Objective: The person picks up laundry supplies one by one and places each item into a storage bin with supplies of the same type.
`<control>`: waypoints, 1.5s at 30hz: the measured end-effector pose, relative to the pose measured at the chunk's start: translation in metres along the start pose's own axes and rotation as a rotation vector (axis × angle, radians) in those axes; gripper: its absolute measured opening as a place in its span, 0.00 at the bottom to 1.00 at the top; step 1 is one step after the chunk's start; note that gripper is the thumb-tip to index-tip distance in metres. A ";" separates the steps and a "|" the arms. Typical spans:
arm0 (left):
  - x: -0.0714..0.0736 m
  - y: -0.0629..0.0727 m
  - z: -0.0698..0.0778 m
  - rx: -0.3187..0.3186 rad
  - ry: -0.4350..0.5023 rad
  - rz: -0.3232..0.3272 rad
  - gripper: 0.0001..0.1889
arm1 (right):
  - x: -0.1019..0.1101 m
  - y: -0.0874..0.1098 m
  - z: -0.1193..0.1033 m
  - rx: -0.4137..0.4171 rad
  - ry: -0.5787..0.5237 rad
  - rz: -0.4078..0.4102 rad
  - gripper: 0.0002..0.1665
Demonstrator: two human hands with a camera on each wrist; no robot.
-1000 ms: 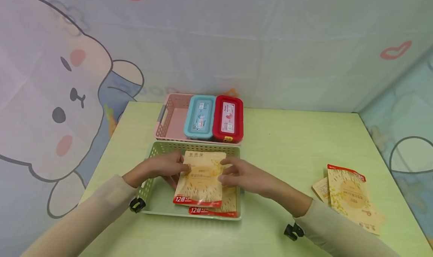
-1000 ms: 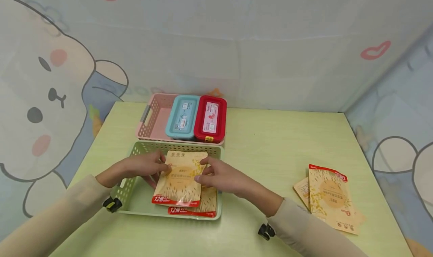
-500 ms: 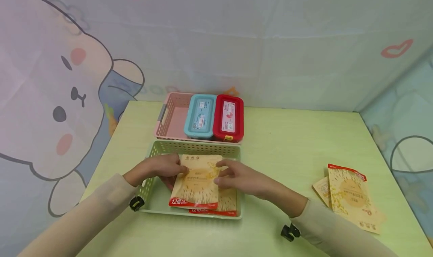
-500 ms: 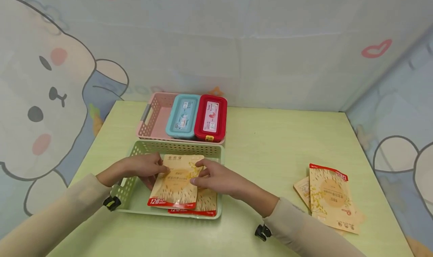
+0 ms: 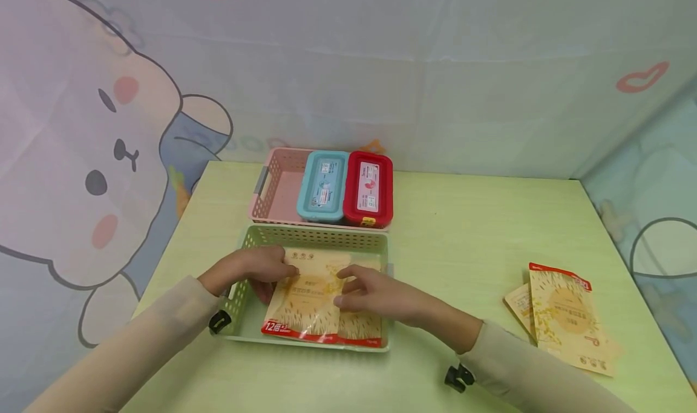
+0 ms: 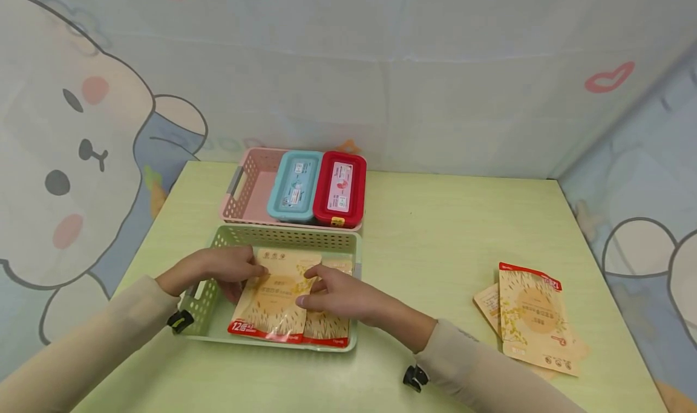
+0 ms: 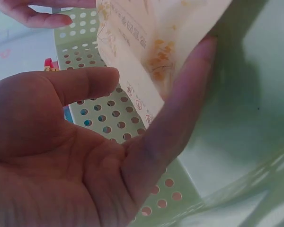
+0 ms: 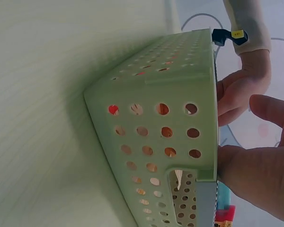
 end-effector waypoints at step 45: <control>0.012 0.007 0.013 0.001 -0.238 0.076 0.21 | 0.005 -0.004 -0.013 0.078 0.058 0.019 0.35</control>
Point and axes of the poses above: each hand's wrist, its own y-axis away from the middle knuckle, its own x-axis out of the back of the hand, z = x × y, the point moved 10 cm from there along -y, towards the middle knuckle, and after that the axes turned 14 degrees about z, right-handed, at the moved point
